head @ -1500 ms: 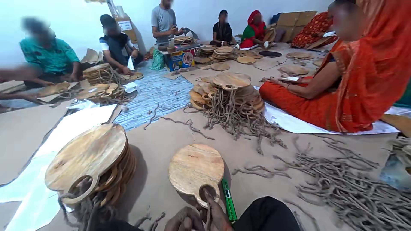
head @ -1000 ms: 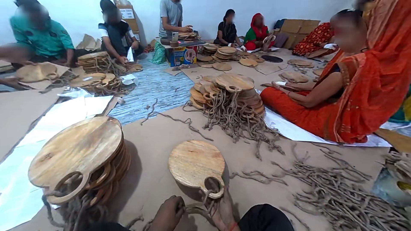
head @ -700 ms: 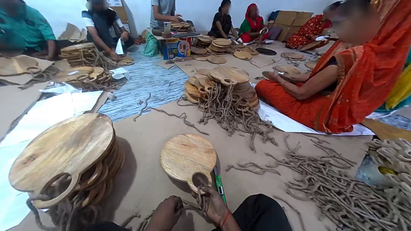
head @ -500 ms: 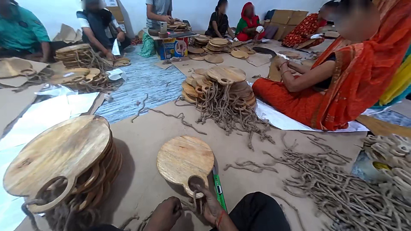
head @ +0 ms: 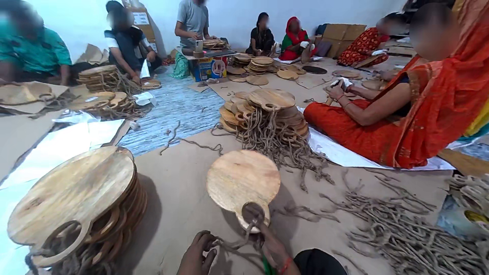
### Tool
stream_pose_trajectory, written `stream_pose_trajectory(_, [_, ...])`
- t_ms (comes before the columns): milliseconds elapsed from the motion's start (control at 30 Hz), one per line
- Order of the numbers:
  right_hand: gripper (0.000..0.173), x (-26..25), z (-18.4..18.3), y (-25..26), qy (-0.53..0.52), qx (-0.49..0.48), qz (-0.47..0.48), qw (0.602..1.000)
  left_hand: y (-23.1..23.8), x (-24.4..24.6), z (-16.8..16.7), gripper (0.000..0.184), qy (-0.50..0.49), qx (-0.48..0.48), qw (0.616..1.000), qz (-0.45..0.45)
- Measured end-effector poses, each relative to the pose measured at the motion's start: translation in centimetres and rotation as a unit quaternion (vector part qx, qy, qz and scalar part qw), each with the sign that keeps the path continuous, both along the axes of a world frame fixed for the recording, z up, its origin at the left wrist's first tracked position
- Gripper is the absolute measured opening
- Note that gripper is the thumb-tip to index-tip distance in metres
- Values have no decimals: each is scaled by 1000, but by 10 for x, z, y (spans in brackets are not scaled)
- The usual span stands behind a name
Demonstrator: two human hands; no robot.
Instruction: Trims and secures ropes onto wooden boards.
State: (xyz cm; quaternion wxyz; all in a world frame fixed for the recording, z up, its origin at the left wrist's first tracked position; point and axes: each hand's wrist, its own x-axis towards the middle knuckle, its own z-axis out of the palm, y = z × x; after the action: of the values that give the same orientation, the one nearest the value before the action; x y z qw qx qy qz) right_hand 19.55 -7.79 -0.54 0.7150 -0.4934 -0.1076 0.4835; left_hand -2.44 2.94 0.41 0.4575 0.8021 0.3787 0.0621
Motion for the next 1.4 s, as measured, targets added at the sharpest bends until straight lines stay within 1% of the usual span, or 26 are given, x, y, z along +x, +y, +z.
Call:
stream_pose_trajectory(100, [41, 53, 38, 24, -74, 26, -13, 997, -2, 1, 1, 52, -10, -37, 999, 14])
stream_pose_trajectory(167, [32, 91, 69, 56, -96, 52, -36, 993, -3, 1, 1, 58, 1, -51, 999, 16])
stream_pose_trajectory(233, [30, 126, 94, 93, -114, 43, -66, 990, -4, 1, 2, 57, 17, -67, 998, 8])
stream_pose_trajectory(367, [29, 199, 120, 170, -147, 33, -97, 984, -3, -1, -1, 52, 53, -95, 994, -21])
stream_pose_trajectory(433, [27, 225, 134, 195, -140, 46, -107, 983, -3, 0, -2, 51, 58, -108, 992, -35])
stream_pose_trajectory(533, [23, 243, 146, 217, -107, 70, -139, 982, -5, 1, -3, 50, 48, -124, 990, -46])
stream_pose_trajectory(600, [29, 249, 152, 228, -94, 57, -150, 983, -6, 1, -4, 50, 53, -134, 988, -52])
stream_pose_trajectory(700, [63, 261, 165, 245, -115, 4, -143, 983, -7, 3, 0, 49, 84, -153, 982, -69])
stream_pose_trajectory(733, [70, 264, 168, 250, -129, -11, -131, 983, -7, 4, 1, 49, 96, -158, 980, -72])
stream_pose_trajectory(767, [71, 264, 170, 254, -147, -30, -117, 982, -7, 4, 2, 49, 102, -160, 979, -74])
stream_pose_trajectory(833, [61, 256, 158, 255, -206, -60, -118, 969, -7, 4, 3, 49, 104, -162, 978, -77])
stream_pose_trajectory(867, [64, 253, 143, 254, -245, -73, -114, 960, -7, 4, 4, 49, 104, -161, 978, -78])
stream_pose_trajectory(933, [76, 239, 108, 243, -309, -89, -95, 942, -8, 5, 5, 49, 107, -158, 978, -79])
stream_pose_trajectory(1000, [76, 213, 81, 219, -329, -107, -92, 933, -9, 4, 4, 48, 111, -152, 978, -87])
stream_pose_trajectory(1100, [74, 183, 51, 175, -390, -141, -75, 907, -11, 7, 4, 47, 116, -144, 978, -97])
stream_pose_trajectory(1200, [72, 176, 20, 146, -375, -139, -73, 914, -11, 9, 3, 45, 116, -142, 979, -90])
stream_pose_trajectory(1300, [79, 187, -13, 121, -358, -126, -55, 924, -10, 8, 0, 43, 106, -116, 984, -79])
stream_pose_trajectory(1333, [81, 187, -17, 112, -357, -126, -47, 924, -9, 7, -2, 43, 102, -107, 986, -76])
stream_pose_trajectory(1400, [80, 186, -23, 92, -355, -144, -35, 923, -9, 8, -4, 44, 102, -94, 987, -78])
